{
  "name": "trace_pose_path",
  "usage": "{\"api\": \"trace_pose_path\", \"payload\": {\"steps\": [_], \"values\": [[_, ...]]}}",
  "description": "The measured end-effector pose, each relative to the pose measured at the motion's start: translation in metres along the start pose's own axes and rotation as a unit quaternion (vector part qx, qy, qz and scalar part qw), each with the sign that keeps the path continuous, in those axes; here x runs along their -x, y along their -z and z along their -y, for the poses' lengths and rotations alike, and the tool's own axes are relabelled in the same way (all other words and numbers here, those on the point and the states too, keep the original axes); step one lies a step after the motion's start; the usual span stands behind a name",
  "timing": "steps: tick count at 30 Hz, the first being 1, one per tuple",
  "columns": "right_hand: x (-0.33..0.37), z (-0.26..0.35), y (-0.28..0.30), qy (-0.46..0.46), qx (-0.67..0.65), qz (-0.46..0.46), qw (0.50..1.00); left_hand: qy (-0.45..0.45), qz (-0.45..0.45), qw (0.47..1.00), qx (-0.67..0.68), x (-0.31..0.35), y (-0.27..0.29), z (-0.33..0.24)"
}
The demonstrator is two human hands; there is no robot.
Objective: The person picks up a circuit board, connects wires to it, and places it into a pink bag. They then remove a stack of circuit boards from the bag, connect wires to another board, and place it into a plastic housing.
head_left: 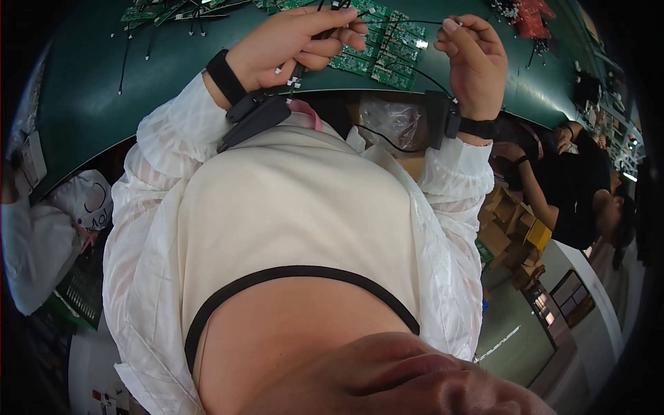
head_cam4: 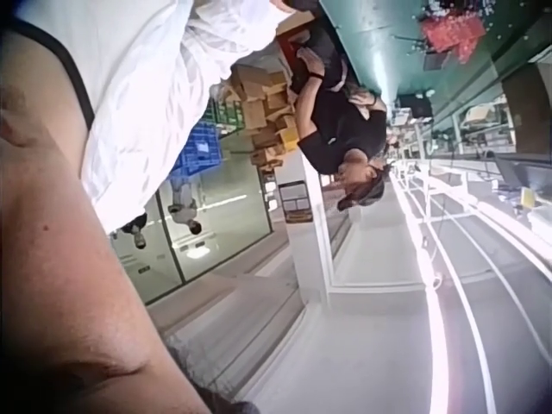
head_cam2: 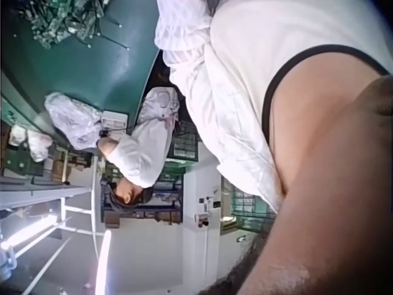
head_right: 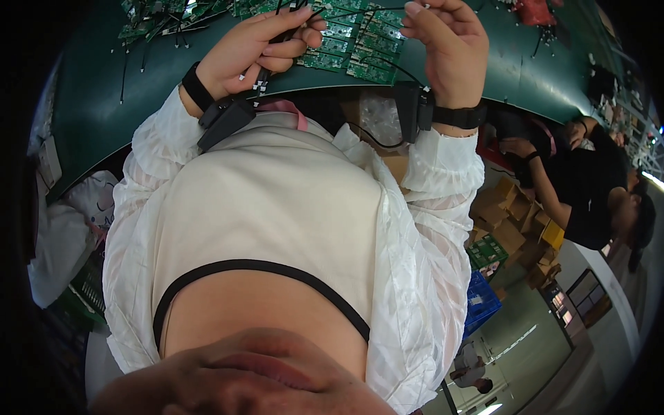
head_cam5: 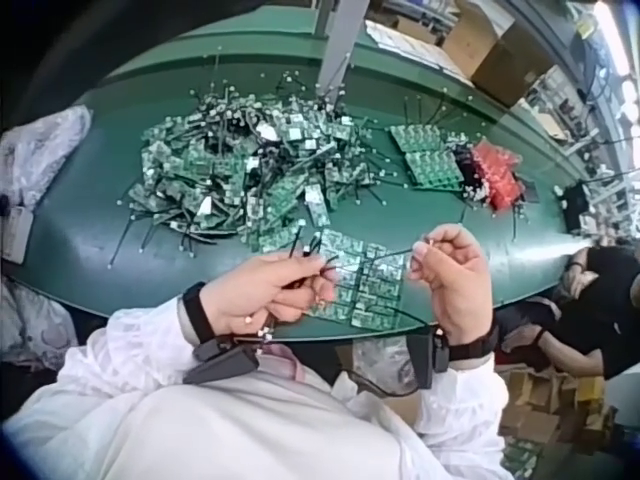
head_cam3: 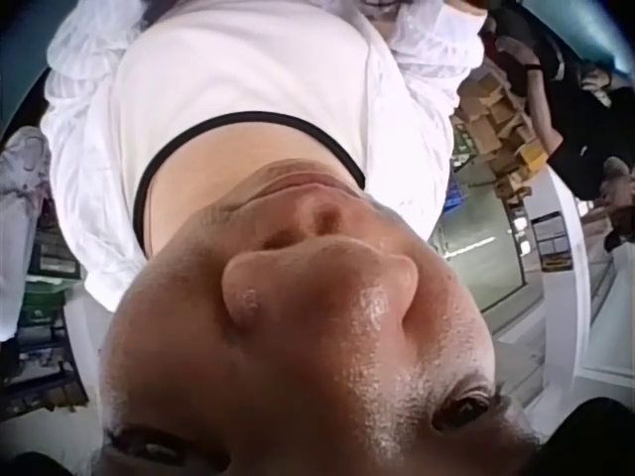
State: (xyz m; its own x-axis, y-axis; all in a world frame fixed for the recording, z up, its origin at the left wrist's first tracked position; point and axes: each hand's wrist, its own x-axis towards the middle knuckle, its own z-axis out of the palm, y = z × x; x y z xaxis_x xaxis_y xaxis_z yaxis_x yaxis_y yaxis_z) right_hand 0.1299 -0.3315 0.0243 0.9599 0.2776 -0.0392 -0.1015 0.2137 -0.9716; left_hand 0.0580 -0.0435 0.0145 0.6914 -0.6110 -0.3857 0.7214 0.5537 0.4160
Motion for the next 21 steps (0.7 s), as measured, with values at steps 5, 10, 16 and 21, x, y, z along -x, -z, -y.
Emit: {"api": "trace_pose_path", "payload": {"steps": [5,10,16,21], "values": [[0.0,0.005,-0.008,-0.007,-0.053,0.0,0.999,-0.176,0.234,0.943,-0.155,-0.016,0.028,0.009],[0.016,0.008,-0.056,-0.109,-0.105,0.022,0.988,-0.002,-0.017,1.0,-0.022,-0.002,-0.002,0.008],[0.029,-0.01,-0.053,-0.095,-0.006,0.136,0.986,0.037,0.089,0.992,-0.084,-0.006,0.007,0.01],[0.04,-0.007,-0.054,-0.042,0.084,0.107,0.99,-0.017,0.02,0.982,-0.188,-0.008,0.003,0.019]]}}
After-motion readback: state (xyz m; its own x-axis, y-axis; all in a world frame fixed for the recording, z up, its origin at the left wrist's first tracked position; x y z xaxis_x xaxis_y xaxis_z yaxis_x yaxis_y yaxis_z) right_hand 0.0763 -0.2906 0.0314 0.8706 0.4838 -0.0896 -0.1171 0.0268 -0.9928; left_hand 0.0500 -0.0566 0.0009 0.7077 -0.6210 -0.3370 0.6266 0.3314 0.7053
